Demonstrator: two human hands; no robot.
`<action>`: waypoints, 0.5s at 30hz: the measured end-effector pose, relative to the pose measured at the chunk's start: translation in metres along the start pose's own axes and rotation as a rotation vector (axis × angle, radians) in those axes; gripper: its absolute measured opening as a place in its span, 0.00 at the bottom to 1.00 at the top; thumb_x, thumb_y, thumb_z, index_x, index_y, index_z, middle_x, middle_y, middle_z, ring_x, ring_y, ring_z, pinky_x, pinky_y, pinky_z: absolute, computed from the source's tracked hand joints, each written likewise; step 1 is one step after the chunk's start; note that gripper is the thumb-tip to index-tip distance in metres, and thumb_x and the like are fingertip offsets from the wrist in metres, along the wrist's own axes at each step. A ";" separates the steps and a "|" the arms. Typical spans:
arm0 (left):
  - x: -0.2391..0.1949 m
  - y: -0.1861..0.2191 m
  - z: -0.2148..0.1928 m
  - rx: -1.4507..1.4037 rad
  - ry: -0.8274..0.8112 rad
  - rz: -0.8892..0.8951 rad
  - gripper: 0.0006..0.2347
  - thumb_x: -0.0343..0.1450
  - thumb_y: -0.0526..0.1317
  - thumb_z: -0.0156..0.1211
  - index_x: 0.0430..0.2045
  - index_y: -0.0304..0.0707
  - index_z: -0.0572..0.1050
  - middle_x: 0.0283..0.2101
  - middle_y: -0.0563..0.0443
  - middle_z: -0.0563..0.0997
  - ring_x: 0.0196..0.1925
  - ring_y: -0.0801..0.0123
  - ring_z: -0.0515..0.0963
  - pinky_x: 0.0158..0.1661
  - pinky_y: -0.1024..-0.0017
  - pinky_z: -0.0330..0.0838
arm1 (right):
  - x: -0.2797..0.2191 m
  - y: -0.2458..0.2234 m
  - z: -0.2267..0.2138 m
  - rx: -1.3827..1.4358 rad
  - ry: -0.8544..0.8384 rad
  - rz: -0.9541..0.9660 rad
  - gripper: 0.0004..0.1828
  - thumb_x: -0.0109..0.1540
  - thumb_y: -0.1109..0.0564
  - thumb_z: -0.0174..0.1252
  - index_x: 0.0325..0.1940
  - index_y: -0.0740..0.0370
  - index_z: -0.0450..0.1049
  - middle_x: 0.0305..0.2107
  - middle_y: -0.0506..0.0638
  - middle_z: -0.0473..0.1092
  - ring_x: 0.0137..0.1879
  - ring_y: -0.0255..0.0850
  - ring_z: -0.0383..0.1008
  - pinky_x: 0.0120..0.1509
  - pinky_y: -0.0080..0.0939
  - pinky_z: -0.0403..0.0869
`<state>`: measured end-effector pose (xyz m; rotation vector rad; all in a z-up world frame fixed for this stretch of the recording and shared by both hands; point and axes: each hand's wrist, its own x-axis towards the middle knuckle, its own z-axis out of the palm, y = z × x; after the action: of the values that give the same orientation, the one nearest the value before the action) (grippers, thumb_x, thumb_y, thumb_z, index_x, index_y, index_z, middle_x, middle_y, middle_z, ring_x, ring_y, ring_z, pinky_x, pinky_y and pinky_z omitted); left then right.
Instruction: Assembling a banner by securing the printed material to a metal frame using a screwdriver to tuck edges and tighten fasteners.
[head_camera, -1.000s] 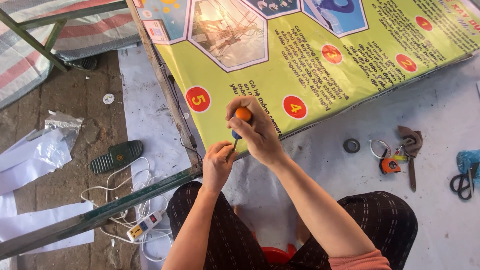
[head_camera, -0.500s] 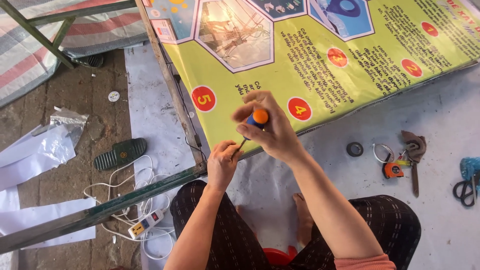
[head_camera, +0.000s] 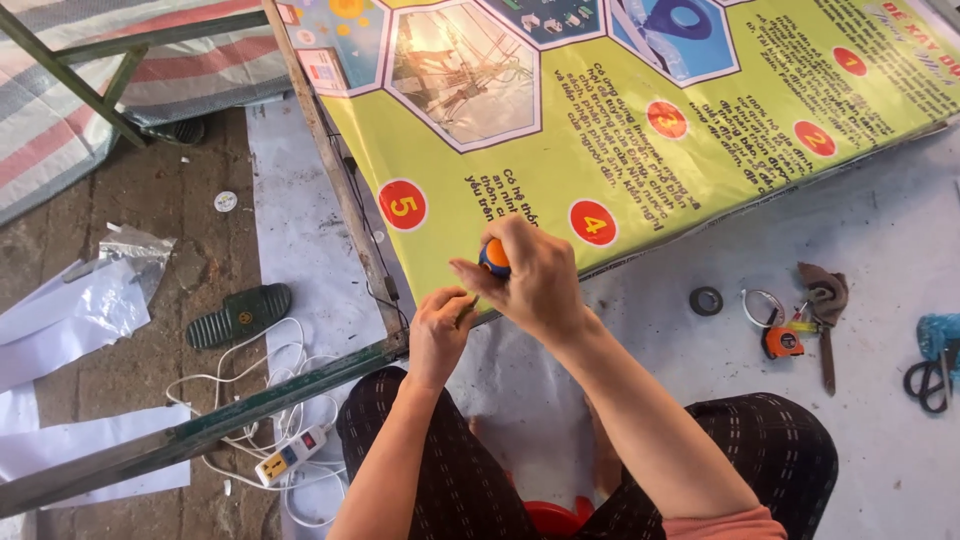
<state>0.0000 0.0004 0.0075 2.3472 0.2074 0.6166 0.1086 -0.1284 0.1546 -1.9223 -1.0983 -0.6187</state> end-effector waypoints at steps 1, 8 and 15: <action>0.000 0.000 0.000 -0.013 -0.007 -0.002 0.06 0.65 0.34 0.73 0.32 0.40 0.84 0.41 0.51 0.82 0.44 0.53 0.84 0.41 0.63 0.81 | 0.001 -0.001 -0.001 0.082 -0.025 0.010 0.20 0.62 0.41 0.66 0.38 0.56 0.68 0.23 0.46 0.71 0.27 0.42 0.75 0.33 0.37 0.76; -0.001 -0.006 0.003 0.002 -0.029 -0.005 0.06 0.65 0.33 0.72 0.33 0.43 0.83 0.42 0.54 0.81 0.46 0.54 0.83 0.42 0.63 0.81 | 0.034 -0.033 -0.071 0.320 -0.685 0.238 0.22 0.60 0.64 0.64 0.55 0.62 0.62 0.38 0.69 0.72 0.45 0.72 0.76 0.47 0.68 0.78; 0.003 -0.004 0.004 0.029 -0.030 -0.012 0.06 0.66 0.33 0.71 0.34 0.43 0.84 0.41 0.53 0.82 0.45 0.54 0.83 0.41 0.65 0.81 | 0.010 0.006 -0.050 0.364 -0.461 0.367 0.28 0.56 0.59 0.73 0.51 0.58 0.62 0.41 0.61 0.76 0.47 0.65 0.80 0.48 0.60 0.81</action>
<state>0.0042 0.0021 0.0033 2.3799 0.2182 0.5762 0.1183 -0.1672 0.1866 -1.9113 -1.0045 0.2278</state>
